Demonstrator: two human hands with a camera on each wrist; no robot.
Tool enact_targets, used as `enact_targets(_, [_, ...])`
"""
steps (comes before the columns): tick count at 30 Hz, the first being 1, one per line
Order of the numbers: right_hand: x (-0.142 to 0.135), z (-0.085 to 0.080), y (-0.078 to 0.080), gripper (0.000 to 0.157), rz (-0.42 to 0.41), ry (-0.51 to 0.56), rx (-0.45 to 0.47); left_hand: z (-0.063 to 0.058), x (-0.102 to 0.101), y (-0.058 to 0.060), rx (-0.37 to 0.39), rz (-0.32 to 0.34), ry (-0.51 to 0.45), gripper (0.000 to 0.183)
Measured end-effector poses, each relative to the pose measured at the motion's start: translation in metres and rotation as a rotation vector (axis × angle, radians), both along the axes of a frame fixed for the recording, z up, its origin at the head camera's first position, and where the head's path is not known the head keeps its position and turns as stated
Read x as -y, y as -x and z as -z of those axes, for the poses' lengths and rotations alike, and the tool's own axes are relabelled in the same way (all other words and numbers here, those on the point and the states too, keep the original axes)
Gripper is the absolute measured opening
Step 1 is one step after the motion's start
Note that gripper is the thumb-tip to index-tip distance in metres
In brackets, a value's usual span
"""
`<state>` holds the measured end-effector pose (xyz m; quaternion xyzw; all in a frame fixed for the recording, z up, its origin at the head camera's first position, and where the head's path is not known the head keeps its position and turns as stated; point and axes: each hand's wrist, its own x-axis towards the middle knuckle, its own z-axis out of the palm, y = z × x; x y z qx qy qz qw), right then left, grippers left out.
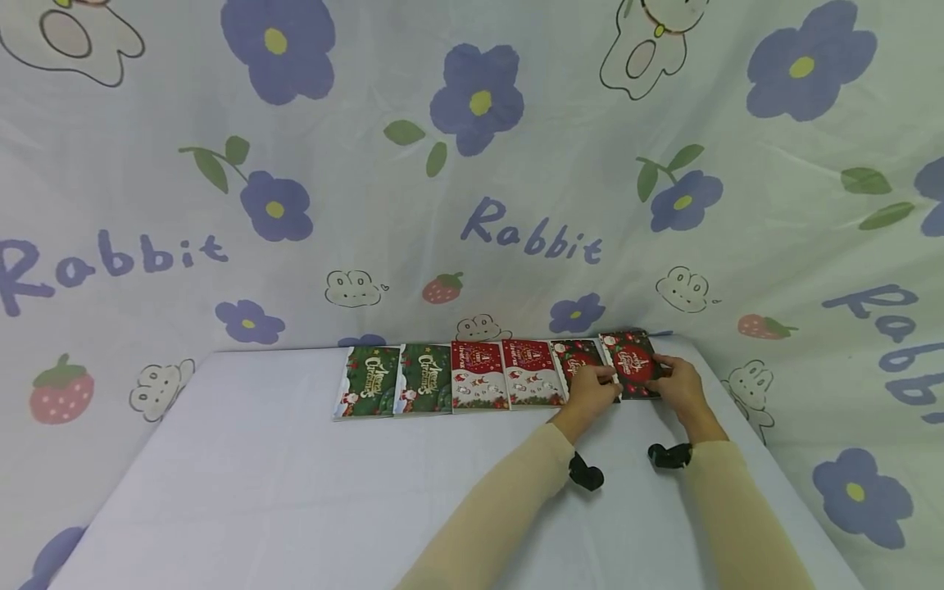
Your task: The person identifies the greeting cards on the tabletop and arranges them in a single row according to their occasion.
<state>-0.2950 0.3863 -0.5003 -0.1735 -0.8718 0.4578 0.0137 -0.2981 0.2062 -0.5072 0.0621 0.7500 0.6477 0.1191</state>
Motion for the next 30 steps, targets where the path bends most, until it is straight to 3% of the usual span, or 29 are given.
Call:
enact_targets(6, [-0.003, 0.002, 0.003, 0.066, -0.015, -0.075, 0.041, 0.001, 0.001, -0.001, 0.003, 0.013, 0.002, 0.034])
enact_targets(14, [-0.007, -0.005, 0.006, 0.064, -0.116, -0.251, 0.046, 0.003, 0.001, 0.002, -0.005, 0.025, -0.006, 0.033])
enact_targets(23, [-0.007, -0.011, 0.01, 0.053, -0.155, -0.331, 0.075, -0.001, 0.001, 0.0, -0.006, 0.036, -0.001, 0.034])
enact_targets(30, [-0.003, -0.013, 0.007, 0.054, -0.163, -0.342, 0.071, -0.002, 0.001, -0.003, 0.006, 0.03, -0.007, 0.032])
